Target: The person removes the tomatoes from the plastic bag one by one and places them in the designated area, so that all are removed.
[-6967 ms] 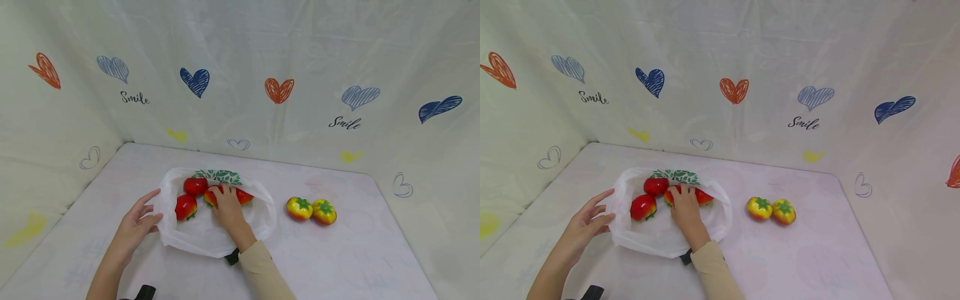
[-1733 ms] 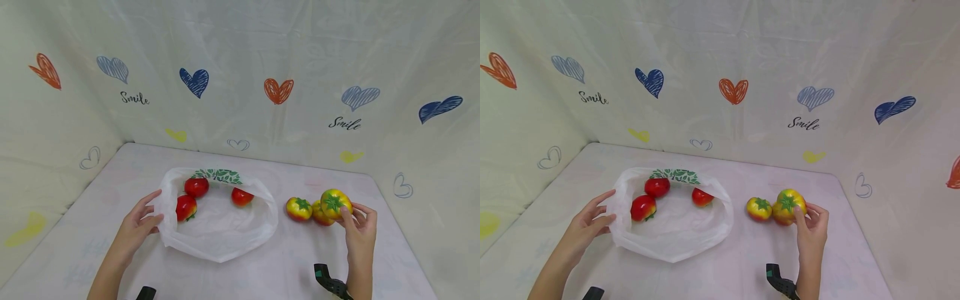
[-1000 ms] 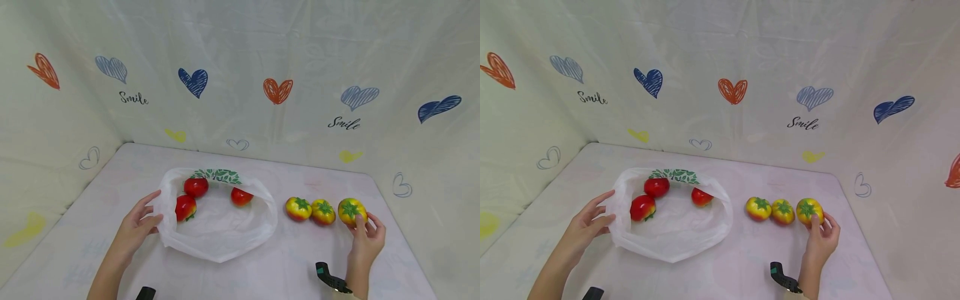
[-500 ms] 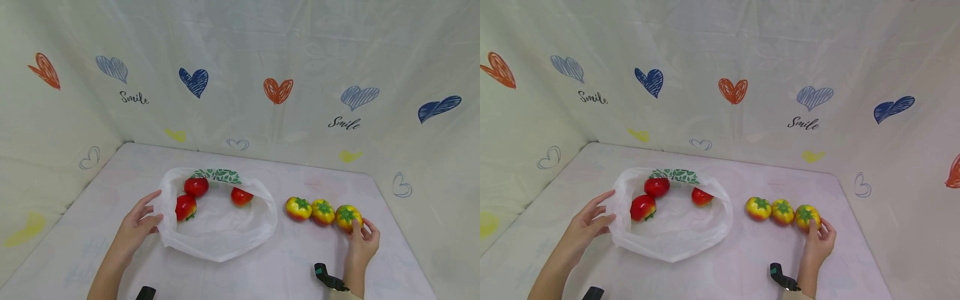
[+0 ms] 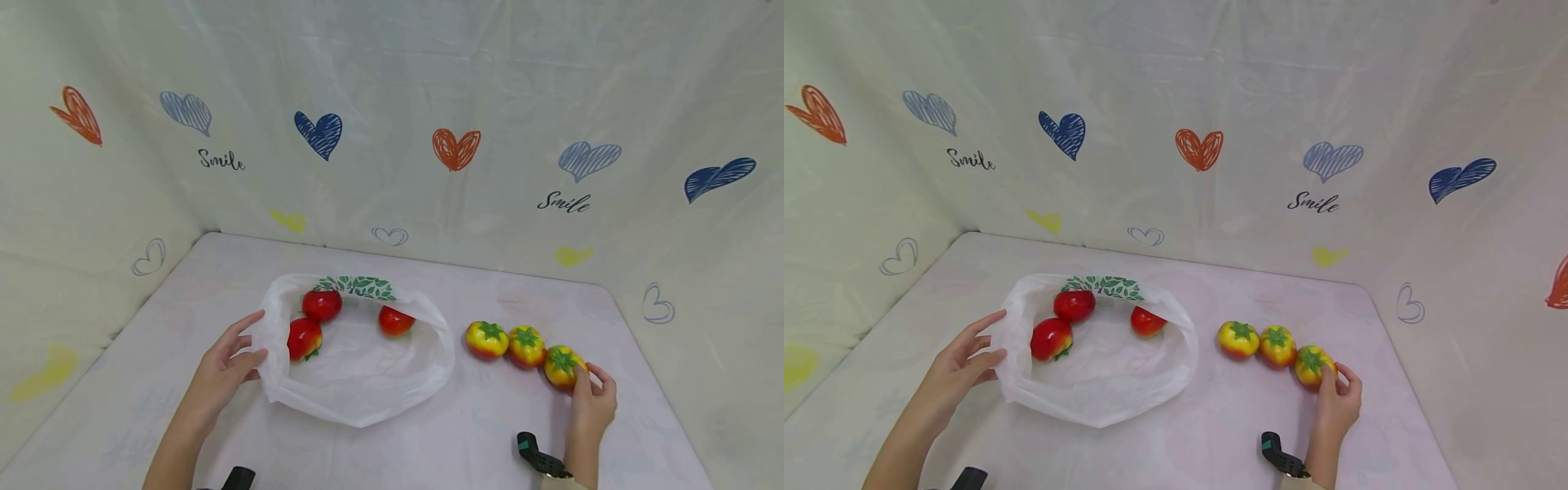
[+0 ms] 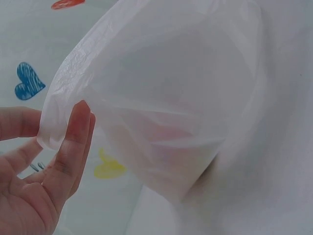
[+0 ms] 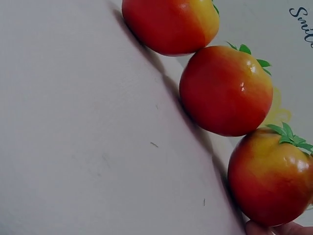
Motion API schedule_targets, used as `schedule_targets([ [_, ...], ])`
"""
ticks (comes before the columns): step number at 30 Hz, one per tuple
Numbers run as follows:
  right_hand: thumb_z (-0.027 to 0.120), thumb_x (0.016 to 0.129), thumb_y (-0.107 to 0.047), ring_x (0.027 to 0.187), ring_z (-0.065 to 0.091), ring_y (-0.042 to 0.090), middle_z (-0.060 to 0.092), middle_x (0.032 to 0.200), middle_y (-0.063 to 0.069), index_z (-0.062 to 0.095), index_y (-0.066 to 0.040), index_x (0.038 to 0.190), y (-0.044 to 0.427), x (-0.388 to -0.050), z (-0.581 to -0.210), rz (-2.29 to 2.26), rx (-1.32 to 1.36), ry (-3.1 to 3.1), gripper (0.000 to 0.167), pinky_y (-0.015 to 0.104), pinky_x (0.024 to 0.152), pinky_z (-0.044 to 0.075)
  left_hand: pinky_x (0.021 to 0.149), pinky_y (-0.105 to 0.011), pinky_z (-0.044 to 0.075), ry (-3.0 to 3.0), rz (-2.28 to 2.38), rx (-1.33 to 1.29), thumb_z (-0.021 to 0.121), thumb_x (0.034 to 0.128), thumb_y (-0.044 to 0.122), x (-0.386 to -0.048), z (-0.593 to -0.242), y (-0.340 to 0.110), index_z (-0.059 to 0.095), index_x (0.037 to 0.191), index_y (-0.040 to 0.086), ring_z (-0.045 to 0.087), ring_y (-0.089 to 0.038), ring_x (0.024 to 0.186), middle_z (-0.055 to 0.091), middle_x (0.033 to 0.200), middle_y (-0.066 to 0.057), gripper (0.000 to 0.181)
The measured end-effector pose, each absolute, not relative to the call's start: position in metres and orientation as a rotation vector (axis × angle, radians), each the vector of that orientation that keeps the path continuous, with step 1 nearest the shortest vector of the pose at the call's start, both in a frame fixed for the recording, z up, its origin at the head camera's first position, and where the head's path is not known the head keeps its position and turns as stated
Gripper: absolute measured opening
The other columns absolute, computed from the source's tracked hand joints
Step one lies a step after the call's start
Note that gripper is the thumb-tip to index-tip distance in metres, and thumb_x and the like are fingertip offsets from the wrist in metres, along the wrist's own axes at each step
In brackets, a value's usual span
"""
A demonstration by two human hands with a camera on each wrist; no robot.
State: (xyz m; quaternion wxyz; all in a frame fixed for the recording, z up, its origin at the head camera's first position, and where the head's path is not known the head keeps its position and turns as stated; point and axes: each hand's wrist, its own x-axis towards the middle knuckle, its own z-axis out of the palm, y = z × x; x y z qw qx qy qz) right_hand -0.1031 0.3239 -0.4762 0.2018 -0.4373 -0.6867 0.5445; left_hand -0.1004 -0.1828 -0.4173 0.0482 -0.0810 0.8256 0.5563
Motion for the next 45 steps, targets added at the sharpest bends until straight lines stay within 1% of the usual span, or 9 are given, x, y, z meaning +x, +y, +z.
schedule_targets([
  [6, 0.048, 0.090, -0.046, 0.079, 0.043, 0.004, 0.044, 0.102, -0.007, 0.050, -0.023, 0.115, 0.330, -0.101, -0.475, 1.497, -1.267, -1.958, 0.034, 0.004, 0.055, 0.037, 0.074, -0.023, 0.055, 2.546, 1.726, -0.235, 0.058, 0.0888, 0.043, -0.109, -0.447, -0.193, 0.029, 0.143, 0.040, 0.065, -0.010, 0.094, 0.048, 0.129, -0.012, 0.061],
  [11, 0.045, 0.091, -0.047, 0.082, 0.043, 0.003, 0.044, 0.106, -0.007, 0.049, -0.016, 0.126, 0.332, -0.102, -0.475, 1.498, -1.299, -1.975, 0.047, 0.002, 0.055, 0.037, 0.080, -0.030, 0.056, 2.518, 1.728, -0.235, 0.057, 0.0907, 0.038, -0.105, -0.433, -0.189, 0.028, 0.144, 0.037, 0.064, -0.018, 0.099, 0.047, 0.131, -0.016, 0.061],
  [16, 0.044, 0.091, -0.047, 0.087, 0.043, 0.004, 0.047, 0.114, -0.001, 0.046, -0.012, 0.135, 0.336, -0.105, -0.480, 1.501, -1.323, -1.976, 0.056, 0.003, 0.057, 0.037, 0.082, -0.030, 0.055, 2.532, 1.698, -0.276, 0.056, 0.0904, 0.041, -0.106, -0.434, -0.187, 0.027, 0.145, 0.038, 0.064, -0.016, 0.101, 0.048, 0.131, -0.011, 0.062],
  [24, 0.050, 0.091, -0.044, 0.084, 0.044, 0.004, 0.047, 0.100, -0.006, 0.051, -0.014, 0.130, 0.337, -0.107, -0.483, 1.513, -1.293, -1.919, 0.050, 0.005, 0.056, 0.040, 0.077, -0.026, 0.055, 2.537, 1.710, -0.268, 0.057, 0.0896, 0.042, -0.108, -0.443, -0.191, 0.028, 0.143, 0.040, 0.065, -0.013, 0.098, 0.050, 0.127, -0.010, 0.061],
  [30, 0.047, 0.092, -0.044, 0.093, 0.042, 0.001, 0.046, 0.102, -0.012, 0.049, -0.014, 0.134, 0.330, -0.102, -0.472, 1.513, -1.275, -1.920, 0.052, 0.013, 0.084, 0.044, 0.076, -0.022, 0.055, 2.536, 1.719, -0.249, 0.057, 0.0893, 0.044, -0.105, -0.438, -0.190, 0.028, 0.143, 0.041, 0.064, -0.006, 0.093, 0.048, 0.129, -0.011, 0.061],
  [32, 0.047, 0.092, -0.044, 0.102, 0.045, 0.006, 0.050, 0.110, -0.007, 0.049, -0.012, 0.134, 0.334, -0.104, -0.478, 1.499, -1.239, -1.920, 0.053, 0.021, 0.096, 0.042, 0.078, -0.023, 0.055, 2.521, 1.724, -0.229, 0.056, 0.0907, 0.040, -0.101, -0.424, -0.186, 0.027, 0.145, 0.037, 0.064, -0.007, 0.094, 0.047, 0.131, -0.015, 0.061],
  [35, 0.048, 0.092, -0.045, 0.118, 0.043, 0.012, 0.051, 0.125, -0.003, 0.052, -0.019, 0.132, 0.346, -0.111, -0.495, 1.497, -1.233, -1.871, 0.048, 0.025, 0.107, 0.037, 0.079, -0.022, 0.054, 2.507, 1.721, -0.246, 0.055, 0.0924, 0.035, -0.096, -0.409, -0.180, 0.026, 0.146, 0.032, 0.064, -0.004, 0.092, 0.046, 0.132, -0.016, 0.061],
  [39, 0.045, 0.091, -0.051, 0.125, 0.041, 0.013, 0.049, 0.136, -0.003, 0.052, -0.030, 0.130, 0.365, -0.121, -0.520, 1.431, -1.225, -1.885, 0.045, 0.029, 0.108, 0.035, 0.079, -0.022, 0.054, 2.508, 1.699, -0.266, 0.054, 0.0940, 0.030, -0.094, -0.401, -0.177, 0.025, 0.147, 0.029, 0.064, -0.003, 0.092, 0.046, 0.133, -0.016, 0.060],
  [45, 0.044, 0.091, -0.052, 0.122, 0.046, 0.013, 0.053, 0.133, -0.003, 0.055, -0.030, 0.127, 0.371, -0.126, -0.531, 1.300, -1.104, -1.916, 0.043, 0.029, 0.108, 0.037, 0.081, -0.024, 0.054, 2.506, 1.684, -0.273, 0.054, 0.0936, 0.032, -0.094, -0.401, -0.177, 0.025, 0.147, 0.028, 0.064, -0.009, 0.096, 0.044, 0.134, -0.017, 0.061],
])
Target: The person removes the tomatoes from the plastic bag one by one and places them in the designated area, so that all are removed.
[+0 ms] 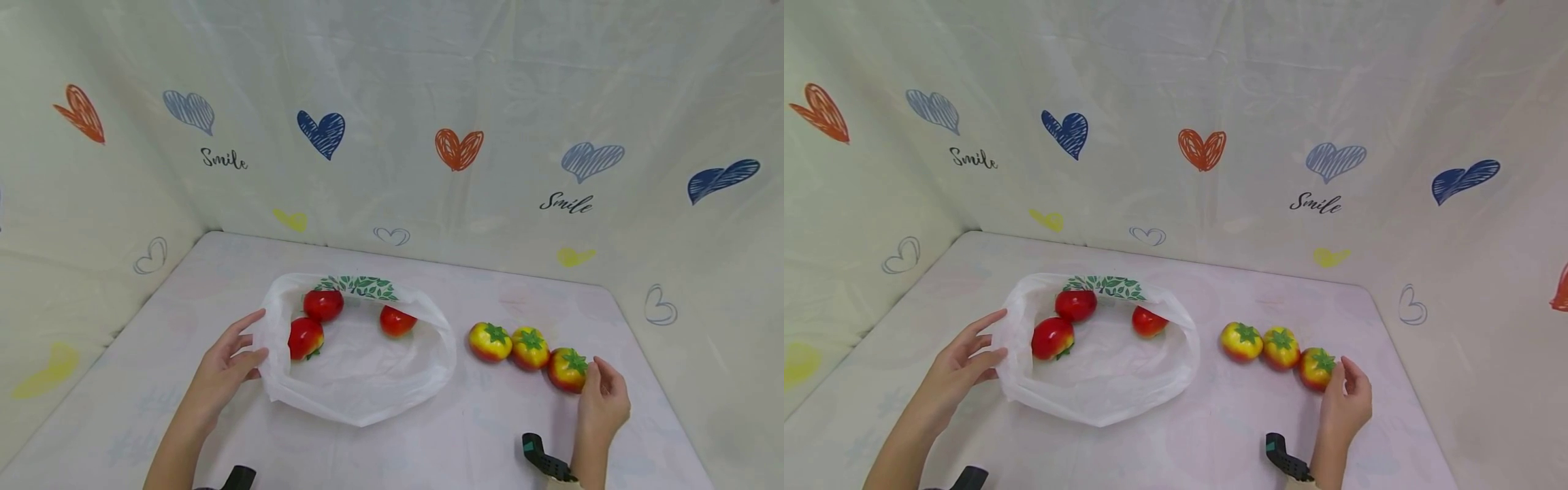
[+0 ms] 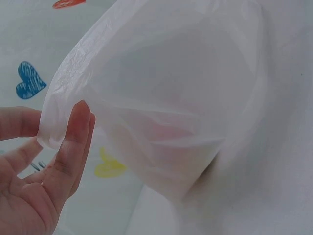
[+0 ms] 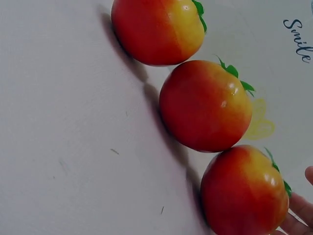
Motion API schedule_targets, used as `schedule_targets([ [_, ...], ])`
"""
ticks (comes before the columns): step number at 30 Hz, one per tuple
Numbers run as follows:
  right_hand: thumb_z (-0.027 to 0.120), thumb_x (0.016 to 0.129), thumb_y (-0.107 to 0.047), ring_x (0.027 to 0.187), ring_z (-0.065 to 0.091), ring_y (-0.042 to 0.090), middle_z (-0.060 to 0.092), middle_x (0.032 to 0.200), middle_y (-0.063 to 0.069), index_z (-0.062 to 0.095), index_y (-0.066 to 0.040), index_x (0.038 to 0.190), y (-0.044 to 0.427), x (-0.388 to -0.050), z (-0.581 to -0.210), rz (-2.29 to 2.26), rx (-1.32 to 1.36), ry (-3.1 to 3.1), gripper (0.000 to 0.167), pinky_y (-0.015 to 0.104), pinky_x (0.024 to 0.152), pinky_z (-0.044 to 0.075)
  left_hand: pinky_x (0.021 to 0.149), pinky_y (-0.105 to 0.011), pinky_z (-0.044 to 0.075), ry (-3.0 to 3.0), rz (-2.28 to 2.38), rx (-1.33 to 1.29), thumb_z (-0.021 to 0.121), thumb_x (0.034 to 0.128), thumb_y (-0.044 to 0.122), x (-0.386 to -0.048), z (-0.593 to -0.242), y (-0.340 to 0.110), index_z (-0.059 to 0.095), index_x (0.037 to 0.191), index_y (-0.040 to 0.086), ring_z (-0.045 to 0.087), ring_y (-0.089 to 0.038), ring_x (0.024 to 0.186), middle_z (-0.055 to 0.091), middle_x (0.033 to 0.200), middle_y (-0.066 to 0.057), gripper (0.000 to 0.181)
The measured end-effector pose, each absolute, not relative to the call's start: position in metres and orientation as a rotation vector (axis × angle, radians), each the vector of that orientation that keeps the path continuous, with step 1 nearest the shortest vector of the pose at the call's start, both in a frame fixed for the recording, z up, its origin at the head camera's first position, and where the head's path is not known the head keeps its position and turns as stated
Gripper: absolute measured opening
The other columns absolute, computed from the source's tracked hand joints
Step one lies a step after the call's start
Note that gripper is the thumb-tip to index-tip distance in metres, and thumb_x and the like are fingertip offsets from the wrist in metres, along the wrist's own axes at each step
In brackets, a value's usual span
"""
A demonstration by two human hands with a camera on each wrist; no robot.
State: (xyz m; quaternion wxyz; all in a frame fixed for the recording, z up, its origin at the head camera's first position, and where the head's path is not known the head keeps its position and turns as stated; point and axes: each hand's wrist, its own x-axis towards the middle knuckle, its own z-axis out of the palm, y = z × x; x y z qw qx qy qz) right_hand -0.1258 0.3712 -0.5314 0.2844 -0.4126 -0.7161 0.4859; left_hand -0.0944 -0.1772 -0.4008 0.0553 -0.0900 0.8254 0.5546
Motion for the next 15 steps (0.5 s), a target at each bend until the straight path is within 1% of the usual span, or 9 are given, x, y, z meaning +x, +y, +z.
schedule_targets([
  [4, 0.047, 0.092, -0.050, 0.118, 0.050, 0.010, 0.056, 0.128, -0.006, 0.059, -0.030, 0.122, 0.368, -0.128, -0.530, 1.229, -0.990, -1.923, 0.039, 0.025, 0.105, 0.038, 0.081, -0.024, 0.054, 2.503, 1.688, -0.274, 0.054, 0.0933, 0.032, -0.094, -0.401, -0.177, 0.025, 0.147, 0.029, 0.064, -0.008, 0.095, 0.044, 0.134, -0.017, 0.061],
  [11, 0.049, 0.090, -0.051, 0.113, 0.050, 0.006, 0.058, 0.123, -0.008, 0.060, -0.032, 0.119, 0.358, -0.135, -0.524, 1.244, -0.847, -1.982, 0.036, 0.022, 0.104, 0.039, 0.081, -0.023, 0.054, 2.498, 1.691, -0.279, 0.054, 0.0934, 0.032, -0.094, -0.402, -0.178, 0.025, 0.147, 0.029, 0.064, -0.007, 0.094, 0.045, 0.134, -0.017, 0.061],
  [13, 0.053, 0.090, -0.047, 0.113, 0.050, 0.005, 0.059, 0.121, -0.009, 0.061, -0.030, 0.118, 0.351, -0.135, -0.517, 1.309, -0.779, -1.976, 0.034, 0.020, 0.103, 0.039, 0.081, -0.024, 0.054, 2.496, 1.689, -0.283, 0.054, 0.0933, 0.032, -0.094, -0.402, -0.177, 0.025, 0.147, 0.030, 0.063, -0.007, 0.095, 0.044, 0.134, -0.017, 0.061],
  [15, 0.054, 0.090, -0.045, 0.112, 0.049, 0.005, 0.059, 0.120, -0.008, 0.061, -0.028, 0.118, 0.346, -0.136, -0.515, 1.345, -0.728, -1.979, 0.034, 0.015, 0.101, 0.039, 0.081, -0.024, 0.054, 2.497, 1.687, -0.284, 0.054, 0.0934, 0.032, -0.094, -0.402, -0.177, 0.025, 0.147, 0.030, 0.064, -0.008, 0.095, 0.044, 0.134, -0.017, 0.061],
])
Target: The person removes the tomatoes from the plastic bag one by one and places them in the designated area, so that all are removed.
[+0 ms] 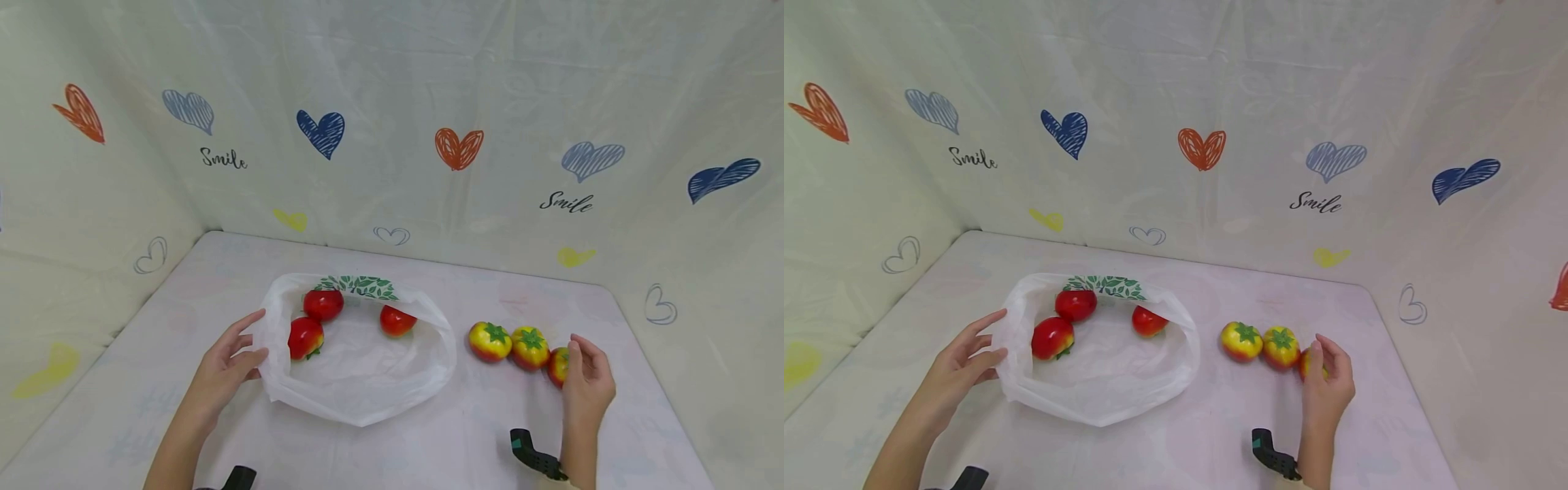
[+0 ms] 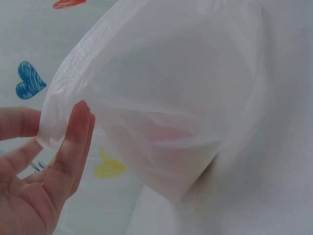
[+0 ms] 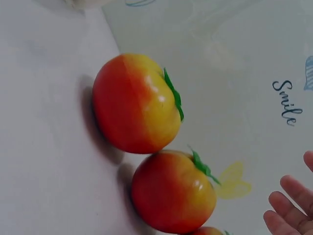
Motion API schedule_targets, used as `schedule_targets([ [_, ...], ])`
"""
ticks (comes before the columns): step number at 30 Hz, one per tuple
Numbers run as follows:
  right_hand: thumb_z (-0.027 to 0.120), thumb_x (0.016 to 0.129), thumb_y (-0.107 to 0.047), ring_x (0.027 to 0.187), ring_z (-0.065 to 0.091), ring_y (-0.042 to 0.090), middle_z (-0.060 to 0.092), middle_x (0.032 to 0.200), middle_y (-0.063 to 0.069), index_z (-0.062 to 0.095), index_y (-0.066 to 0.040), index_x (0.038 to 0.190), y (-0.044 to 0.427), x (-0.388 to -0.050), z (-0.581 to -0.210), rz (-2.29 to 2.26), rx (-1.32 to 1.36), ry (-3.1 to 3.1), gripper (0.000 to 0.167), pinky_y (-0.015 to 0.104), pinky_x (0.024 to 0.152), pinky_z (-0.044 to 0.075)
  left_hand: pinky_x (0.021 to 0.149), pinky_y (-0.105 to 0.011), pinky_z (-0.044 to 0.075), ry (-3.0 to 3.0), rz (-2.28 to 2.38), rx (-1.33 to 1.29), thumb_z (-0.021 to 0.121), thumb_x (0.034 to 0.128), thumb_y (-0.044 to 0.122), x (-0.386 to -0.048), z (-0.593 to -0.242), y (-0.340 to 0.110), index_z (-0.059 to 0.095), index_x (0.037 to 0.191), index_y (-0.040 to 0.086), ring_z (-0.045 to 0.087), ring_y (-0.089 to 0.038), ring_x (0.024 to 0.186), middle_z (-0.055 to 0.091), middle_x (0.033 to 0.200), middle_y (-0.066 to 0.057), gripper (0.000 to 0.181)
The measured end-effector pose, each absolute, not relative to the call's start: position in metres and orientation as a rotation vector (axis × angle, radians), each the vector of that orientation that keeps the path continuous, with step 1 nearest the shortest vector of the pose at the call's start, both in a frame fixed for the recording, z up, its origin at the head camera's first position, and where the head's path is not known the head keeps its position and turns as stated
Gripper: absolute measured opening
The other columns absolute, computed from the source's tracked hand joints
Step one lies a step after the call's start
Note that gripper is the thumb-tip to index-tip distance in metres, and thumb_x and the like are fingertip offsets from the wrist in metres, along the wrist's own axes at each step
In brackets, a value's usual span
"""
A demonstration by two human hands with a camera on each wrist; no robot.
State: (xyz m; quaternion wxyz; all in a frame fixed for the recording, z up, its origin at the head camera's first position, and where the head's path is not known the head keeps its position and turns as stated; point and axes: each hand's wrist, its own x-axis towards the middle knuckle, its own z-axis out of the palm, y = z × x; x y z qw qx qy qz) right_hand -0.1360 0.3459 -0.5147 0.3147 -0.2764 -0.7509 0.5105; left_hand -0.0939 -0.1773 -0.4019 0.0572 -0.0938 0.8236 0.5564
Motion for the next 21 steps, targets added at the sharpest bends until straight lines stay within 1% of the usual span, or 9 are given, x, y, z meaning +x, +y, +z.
schedule_targets([
  [3, 0.056, 0.090, -0.042, 0.111, 0.051, 0.005, 0.060, 0.121, -0.006, 0.062, -0.024, 0.118, 0.336, -0.137, -0.510, 1.386, -0.634, -1.986, 0.034, 0.009, 0.096, 0.040, 0.081, -0.024, 0.054, 2.498, 1.686, -0.284, 0.054, 0.0935, 0.032, -0.094, -0.402, -0.178, 0.025, 0.147, 0.030, 0.064, -0.009, 0.095, 0.044, 0.135, -0.017, 0.061],
  [5, 0.056, 0.089, -0.044, 0.108, 0.053, 0.006, 0.060, 0.120, -0.005, 0.062, -0.025, 0.117, 0.332, -0.139, -0.512, 1.356, -0.584, -2.005, 0.035, 0.007, 0.090, 0.043, 0.081, -0.024, 0.054, 2.499, 1.686, -0.281, 0.054, 0.0935, 0.032, -0.094, -0.402, -0.178, 0.025, 0.147, 0.030, 0.064, -0.008, 0.095, 0.044, 0.135, -0.017, 0.061],
  [8, 0.057, 0.088, -0.044, 0.106, 0.055, 0.006, 0.060, 0.118, -0.007, 0.062, -0.028, 0.117, 0.325, -0.142, -0.514, 1.321, -0.467, -2.028, 0.033, 0.006, 0.086, 0.045, 0.080, -0.023, 0.054, 2.501, 1.690, -0.276, 0.054, 0.0936, 0.032, -0.094, -0.402, -0.178, 0.025, 0.147, 0.030, 0.064, -0.006, 0.094, 0.044, 0.134, -0.017, 0.061],
  [10, 0.058, 0.088, -0.044, 0.105, 0.057, 0.007, 0.061, 0.116, -0.007, 0.061, -0.029, 0.117, 0.320, -0.143, -0.516, 1.297, -0.392, -2.045, 0.033, 0.009, 0.086, 0.046, 0.080, -0.023, 0.054, 2.503, 1.693, -0.274, 0.054, 0.0937, 0.031, -0.094, -0.402, -0.178, 0.025, 0.147, 0.030, 0.064, -0.006, 0.093, 0.045, 0.134, -0.017, 0.060],
  [13, 0.059, 0.087, -0.044, 0.105, 0.058, 0.008, 0.061, 0.116, -0.009, 0.060, -0.031, 0.117, 0.311, -0.145, -0.517, 1.307, -0.350, -2.081, 0.032, 0.010, 0.087, 0.047, 0.080, -0.023, 0.054, 2.503, 1.694, -0.277, 0.054, 0.0937, 0.031, -0.094, -0.402, -0.178, 0.025, 0.147, 0.030, 0.064, -0.006, 0.093, 0.045, 0.133, -0.016, 0.060],
  [16, 0.061, 0.087, -0.040, 0.105, 0.058, 0.008, 0.060, 0.117, -0.009, 0.060, -0.031, 0.119, 0.300, -0.145, -0.517, 1.356, -0.283, -2.109, 0.033, 0.011, 0.086, 0.047, 0.081, -0.024, 0.054, 2.502, 1.691, -0.284, 0.054, 0.0936, 0.031, -0.094, -0.402, -0.178, 0.025, 0.147, 0.030, 0.064, -0.007, 0.094, 0.045, 0.133, -0.016, 0.060],
  [17, 0.061, 0.088, -0.038, 0.105, 0.058, 0.007, 0.060, 0.118, -0.008, 0.060, -0.029, 0.119, 0.295, -0.145, -0.515, 1.366, -0.242, -2.121, 0.033, 0.010, 0.085, 0.047, 0.081, -0.024, 0.054, 2.502, 1.690, -0.286, 0.054, 0.0935, 0.031, -0.094, -0.402, -0.178, 0.025, 0.147, 0.030, 0.064, -0.007, 0.094, 0.045, 0.134, -0.017, 0.061],
  [18, 0.061, 0.089, -0.034, 0.105, 0.058, 0.008, 0.060, 0.118, -0.006, 0.059, -0.024, 0.120, 0.283, -0.140, -0.500, 1.395, -0.228, -2.138, 0.032, 0.010, 0.085, 0.047, 0.081, -0.024, 0.054, 2.501, 1.691, -0.287, 0.054, 0.0935, 0.031, -0.094, -0.402, -0.177, 0.025, 0.147, 0.030, 0.064, -0.008, 0.094, 0.045, 0.134, -0.017, 0.060],
  [21, 0.060, 0.091, -0.022, 0.103, 0.058, 0.007, 0.060, 0.116, -0.002, 0.059, -0.014, 0.119, 0.244, -0.121, -0.455, 1.472, -0.157, -2.170, 0.029, 0.007, 0.085, 0.046, 0.080, -0.024, 0.054, 2.501, 1.692, -0.288, 0.054, 0.0934, 0.031, -0.094, -0.403, -0.178, 0.025, 0.147, 0.030, 0.064, -0.008, 0.094, 0.045, 0.134, -0.017, 0.061],
])
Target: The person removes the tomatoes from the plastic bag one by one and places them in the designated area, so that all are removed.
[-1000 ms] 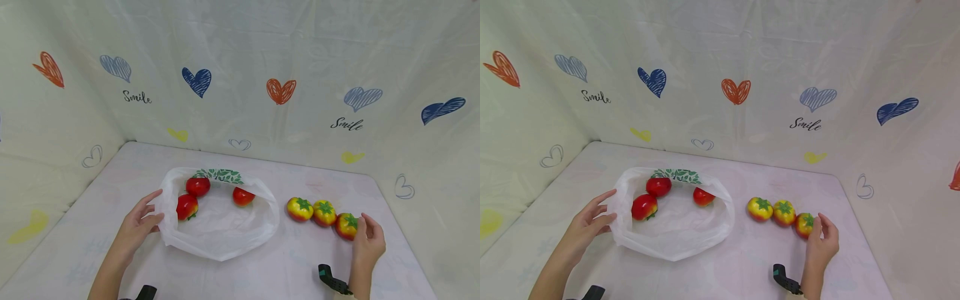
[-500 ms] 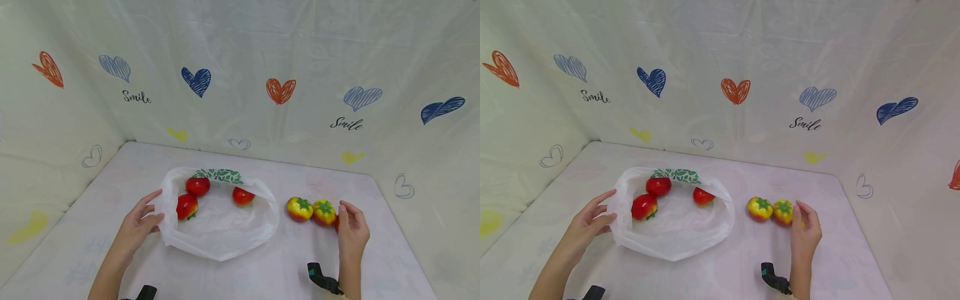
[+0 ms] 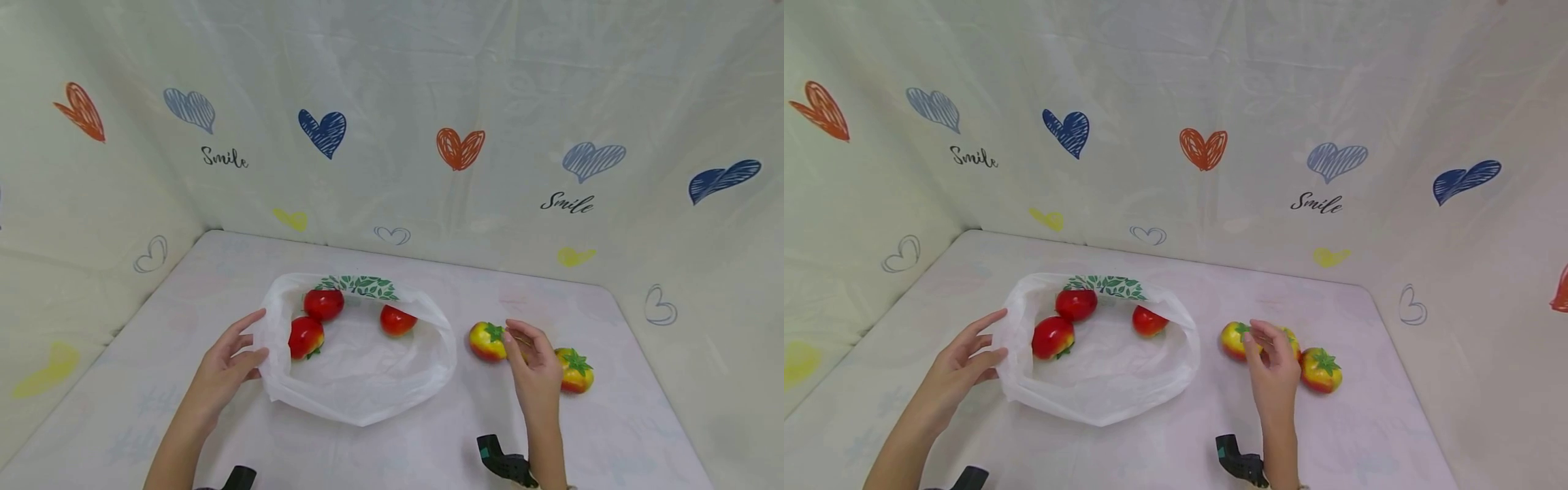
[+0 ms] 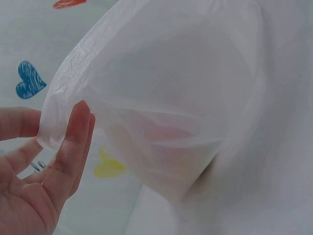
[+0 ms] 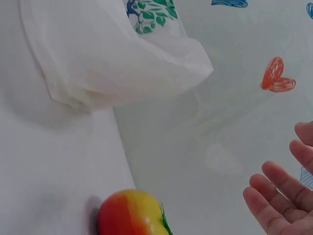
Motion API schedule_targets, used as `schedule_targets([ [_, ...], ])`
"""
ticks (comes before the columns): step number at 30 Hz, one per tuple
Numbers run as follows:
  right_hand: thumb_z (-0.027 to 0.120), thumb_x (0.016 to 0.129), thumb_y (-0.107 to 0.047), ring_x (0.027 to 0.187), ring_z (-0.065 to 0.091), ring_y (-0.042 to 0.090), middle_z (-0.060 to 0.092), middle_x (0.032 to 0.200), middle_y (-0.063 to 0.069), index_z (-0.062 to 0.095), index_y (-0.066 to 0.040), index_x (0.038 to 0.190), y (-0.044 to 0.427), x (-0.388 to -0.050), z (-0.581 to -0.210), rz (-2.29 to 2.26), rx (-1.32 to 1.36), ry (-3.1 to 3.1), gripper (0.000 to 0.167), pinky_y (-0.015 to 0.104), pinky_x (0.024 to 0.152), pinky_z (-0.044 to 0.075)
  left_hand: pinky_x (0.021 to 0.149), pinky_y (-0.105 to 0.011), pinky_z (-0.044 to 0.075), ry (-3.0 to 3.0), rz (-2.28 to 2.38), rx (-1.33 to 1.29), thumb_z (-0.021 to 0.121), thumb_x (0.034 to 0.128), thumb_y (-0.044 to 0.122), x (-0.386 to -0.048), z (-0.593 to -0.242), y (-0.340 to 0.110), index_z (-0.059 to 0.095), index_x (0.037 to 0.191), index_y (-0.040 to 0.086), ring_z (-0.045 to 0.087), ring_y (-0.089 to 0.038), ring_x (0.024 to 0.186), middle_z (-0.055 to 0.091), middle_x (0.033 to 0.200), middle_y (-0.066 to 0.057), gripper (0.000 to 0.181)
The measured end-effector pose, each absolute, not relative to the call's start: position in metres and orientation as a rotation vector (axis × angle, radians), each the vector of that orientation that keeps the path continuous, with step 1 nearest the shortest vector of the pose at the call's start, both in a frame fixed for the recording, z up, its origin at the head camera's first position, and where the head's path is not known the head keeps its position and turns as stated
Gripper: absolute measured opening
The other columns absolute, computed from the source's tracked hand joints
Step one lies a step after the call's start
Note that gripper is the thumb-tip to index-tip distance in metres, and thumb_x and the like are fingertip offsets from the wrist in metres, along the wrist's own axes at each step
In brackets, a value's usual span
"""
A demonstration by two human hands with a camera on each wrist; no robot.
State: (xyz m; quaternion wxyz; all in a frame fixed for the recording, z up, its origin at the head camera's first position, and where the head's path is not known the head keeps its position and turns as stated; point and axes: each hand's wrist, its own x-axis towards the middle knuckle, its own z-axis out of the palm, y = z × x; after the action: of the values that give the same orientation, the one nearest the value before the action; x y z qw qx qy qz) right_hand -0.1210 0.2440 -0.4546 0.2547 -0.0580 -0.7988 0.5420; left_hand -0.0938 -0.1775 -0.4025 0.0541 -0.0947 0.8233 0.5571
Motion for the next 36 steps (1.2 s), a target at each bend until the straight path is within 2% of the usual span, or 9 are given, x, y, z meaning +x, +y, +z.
schedule_targets([
  [3, 0.062, 0.089, -0.014, 0.103, 0.057, 0.005, 0.060, 0.114, 0.000, 0.060, -0.007, 0.114, 0.207, -0.103, -0.412, 1.519, -0.126, -2.204, 0.026, 0.009, 0.088, 0.044, 0.080, -0.023, 0.054, 2.499, 1.694, -0.287, 0.054, 0.0935, 0.031, -0.094, -0.403, -0.178, 0.025, 0.147, 0.030, 0.064, -0.007, 0.093, 0.045, 0.134, -0.017, 0.061],
  [9, 0.066, 0.084, -0.003, 0.101, 0.060, 0.005, 0.062, 0.111, 0.007, 0.062, -0.003, 0.110, 0.183, -0.100, -0.413, 1.513, 0.172, -2.169, 0.026, 0.015, 0.088, 0.048, 0.079, -0.022, 0.054, 2.498, 1.701, -0.279, 0.054, 0.0937, 0.031, -0.094, -0.404, -0.179, 0.025, 0.146, 0.029, 0.064, -0.006, 0.093, 0.045, 0.134, -0.017, 0.060],
  [14, 0.065, 0.082, 0.004, 0.101, 0.058, 0.009, 0.062, 0.110, 0.010, 0.062, -0.003, 0.110, 0.165, -0.100, -0.415, 1.503, 0.360, -2.151, 0.029, 0.014, 0.092, 0.045, 0.079, -0.021, 0.054, 2.506, 1.704, -0.269, 0.054, 0.0937, 0.031, -0.093, -0.404, -0.179, 0.026, 0.146, 0.030, 0.064, -0.006, 0.093, 0.045, 0.134, -0.017, 0.060],
  [20, 0.067, 0.082, -0.001, 0.105, 0.058, 0.009, 0.064, 0.111, 0.003, 0.062, -0.006, 0.110, 0.148, -0.104, -0.423, 1.403, 0.434, -2.232, 0.029, 0.014, 0.092, 0.045, 0.078, -0.020, 0.053, 2.518, 1.709, -0.261, 0.054, 0.0940, 0.031, -0.094, -0.405, -0.180, 0.026, 0.147, 0.029, 0.064, -0.004, 0.092, 0.046, 0.134, -0.017, 0.060],
  [24, 0.068, 0.083, -0.008, 0.108, 0.058, 0.010, 0.063, 0.115, 0.000, 0.063, -0.009, 0.111, 0.140, -0.108, -0.428, 1.376, 0.441, -2.331, 0.028, 0.025, 0.093, 0.049, 0.079, -0.023, 0.054, 2.516, 1.712, -0.268, 0.054, 0.0934, 0.033, -0.095, -0.408, -0.181, 0.025, 0.147, 0.030, 0.064, -0.009, 0.096, 0.045, 0.135, -0.017, 0.060],
  [27, 0.067, 0.084, -0.010, 0.113, 0.057, 0.013, 0.062, 0.119, 0.002, 0.063, -0.012, 0.111, 0.135, -0.112, -0.429, 1.359, 0.449, -2.421, 0.027, 0.033, 0.094, 0.049, 0.082, -0.028, 0.055, 2.519, 1.712, -0.275, 0.055, 0.0917, 0.039, -0.100, -0.421, -0.186, 0.025, 0.146, 0.035, 0.064, -0.015, 0.102, 0.043, 0.137, -0.015, 0.062],
  [31, 0.067, 0.085, -0.010, 0.117, 0.054, 0.017, 0.060, 0.123, 0.005, 0.063, -0.014, 0.113, 0.132, -0.118, -0.429, 1.294, 0.471, -2.540, 0.028, 0.037, 0.096, 0.047, 0.079, -0.025, 0.055, 2.534, 1.733, -0.302, 0.057, 0.0870, 0.050, -0.112, -0.453, -0.198, 0.028, 0.141, 0.046, 0.064, -0.008, 0.100, 0.045, 0.136, -0.006, 0.061],
  [33, 0.067, 0.085, -0.010, 0.119, 0.053, 0.019, 0.059, 0.124, 0.005, 0.062, -0.014, 0.114, 0.131, -0.122, -0.427, 1.253, 0.486, -2.589, 0.030, 0.038, 0.097, 0.047, 0.077, -0.024, 0.055, 2.544, 1.753, -0.271, 0.057, 0.0862, 0.051, -0.118, -0.467, -0.205, 0.029, 0.140, 0.048, 0.064, -0.006, 0.098, 0.045, 0.135, -0.006, 0.061],
  [36, 0.067, 0.084, -0.010, 0.120, 0.052, 0.020, 0.058, 0.126, 0.004, 0.061, -0.014, 0.115, 0.131, -0.128, -0.425, 1.202, 0.508, -2.648, 0.031, 0.039, 0.097, 0.047, 0.074, -0.026, 0.056, 2.578, 1.799, -0.200, 0.057, 0.0879, 0.047, -0.126, -0.485, -0.214, 0.031, 0.141, 0.044, 0.065, -0.011, 0.098, 0.045, 0.135, -0.011, 0.060],
])
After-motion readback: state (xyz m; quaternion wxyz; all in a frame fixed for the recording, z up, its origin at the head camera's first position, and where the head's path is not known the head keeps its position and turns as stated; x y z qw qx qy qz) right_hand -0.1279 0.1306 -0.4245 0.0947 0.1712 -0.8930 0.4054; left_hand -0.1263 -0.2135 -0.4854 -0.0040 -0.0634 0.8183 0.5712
